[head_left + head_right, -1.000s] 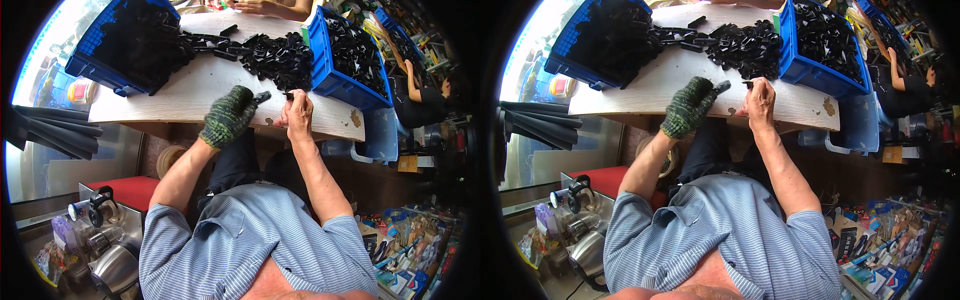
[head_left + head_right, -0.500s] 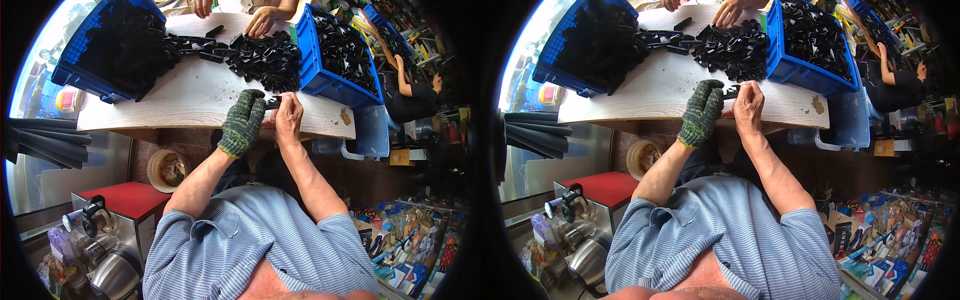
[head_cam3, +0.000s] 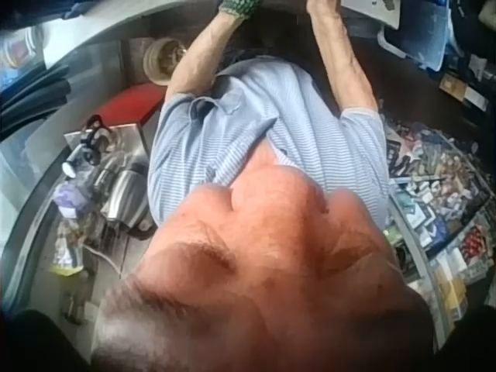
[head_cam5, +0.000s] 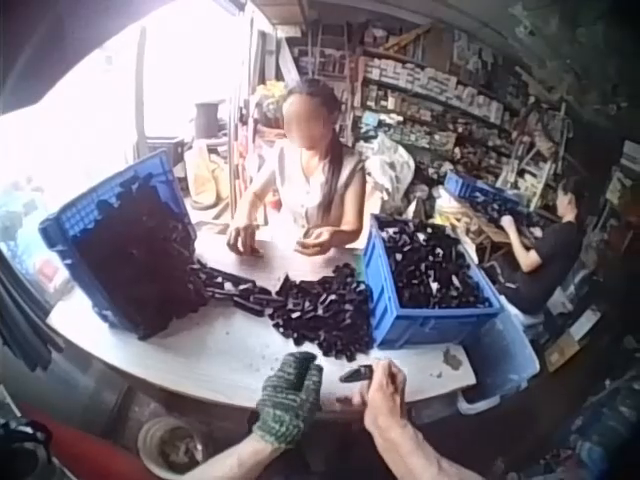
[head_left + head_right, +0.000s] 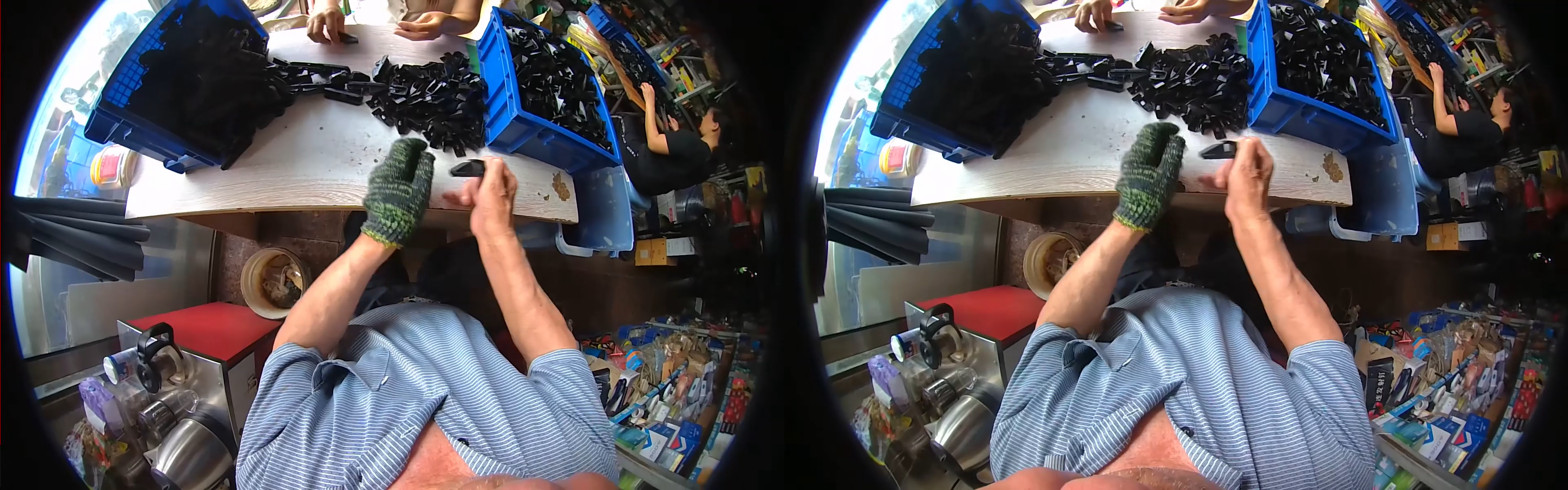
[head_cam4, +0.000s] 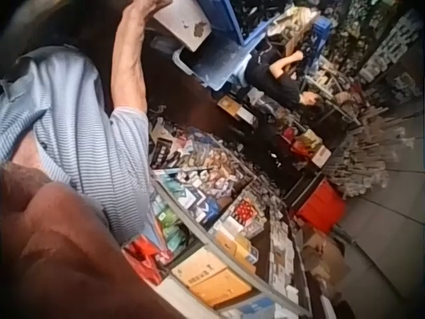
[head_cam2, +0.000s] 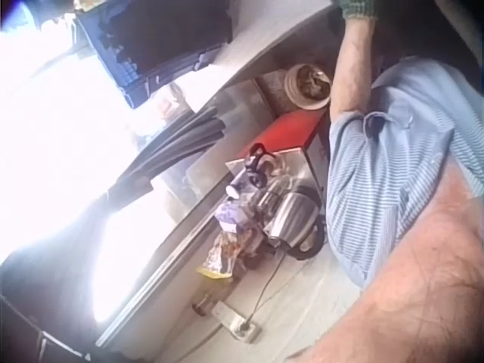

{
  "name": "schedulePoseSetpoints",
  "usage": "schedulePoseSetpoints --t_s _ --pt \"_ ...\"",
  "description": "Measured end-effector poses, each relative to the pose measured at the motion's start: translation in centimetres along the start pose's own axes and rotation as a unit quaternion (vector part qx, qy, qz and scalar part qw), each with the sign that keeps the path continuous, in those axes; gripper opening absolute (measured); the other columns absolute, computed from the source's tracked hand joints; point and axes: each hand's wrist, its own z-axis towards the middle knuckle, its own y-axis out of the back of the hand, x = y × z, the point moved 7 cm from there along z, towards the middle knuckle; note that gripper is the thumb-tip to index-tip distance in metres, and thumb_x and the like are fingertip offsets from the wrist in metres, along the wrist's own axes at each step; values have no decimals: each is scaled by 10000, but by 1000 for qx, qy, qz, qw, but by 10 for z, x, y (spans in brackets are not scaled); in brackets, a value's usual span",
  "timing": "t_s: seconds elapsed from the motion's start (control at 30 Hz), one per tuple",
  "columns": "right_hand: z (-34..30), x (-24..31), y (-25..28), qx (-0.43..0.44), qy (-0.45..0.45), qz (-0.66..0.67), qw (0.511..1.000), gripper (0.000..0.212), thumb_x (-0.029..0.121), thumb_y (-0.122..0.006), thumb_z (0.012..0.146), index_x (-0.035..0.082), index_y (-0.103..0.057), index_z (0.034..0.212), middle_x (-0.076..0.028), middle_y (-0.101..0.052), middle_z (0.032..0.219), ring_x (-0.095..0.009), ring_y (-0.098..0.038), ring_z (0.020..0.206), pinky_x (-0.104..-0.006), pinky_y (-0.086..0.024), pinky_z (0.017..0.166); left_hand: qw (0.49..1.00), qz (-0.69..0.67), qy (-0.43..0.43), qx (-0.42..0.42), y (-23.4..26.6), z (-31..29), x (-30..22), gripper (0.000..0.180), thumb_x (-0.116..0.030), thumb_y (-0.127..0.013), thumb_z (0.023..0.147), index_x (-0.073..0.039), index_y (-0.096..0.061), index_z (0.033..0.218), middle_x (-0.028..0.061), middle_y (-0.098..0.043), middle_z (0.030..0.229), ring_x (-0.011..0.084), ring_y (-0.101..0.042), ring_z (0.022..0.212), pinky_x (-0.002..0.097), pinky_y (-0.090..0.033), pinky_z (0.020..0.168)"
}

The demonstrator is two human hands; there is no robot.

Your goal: Sorting and inspecting small black plastic components on a factory workbench.

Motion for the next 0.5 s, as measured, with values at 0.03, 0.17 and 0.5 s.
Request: schedulePoseSetpoints --t_s 0.03,0.17,0.5 --pt "4 6 12 -23 -37 5 999 351 327 -461 948 80 -475 700 1 -309 481 -149 -381 399 -394 -563 506 992 85 -88 -40 10 7 -12 161 -94 -654 893 -62 -650 1051 125 -698 886 303 -688 770 375 -542 713" --pt "37 41 95 -175 7 44 983 411 371 -486 924 60 -381 676 -17 -267 481 -170 -372 396 -533 -591 566 953 271 -138 11 -4 34 -22 182 -124 -633 880 -93 -670 1055 143 -693 959 310 -682 900 420 -538 759" --pt "51 77 213 -384 58 48 920 374 394 -587 894 31 -515 841 -57 -352 546 -216 -463 532 -619 -587 727 938 314 -110 94 -31 51 -17 142 -194 -659 843 -111 -642 956 150 -686 866 368 -657 835 481 -512 714"
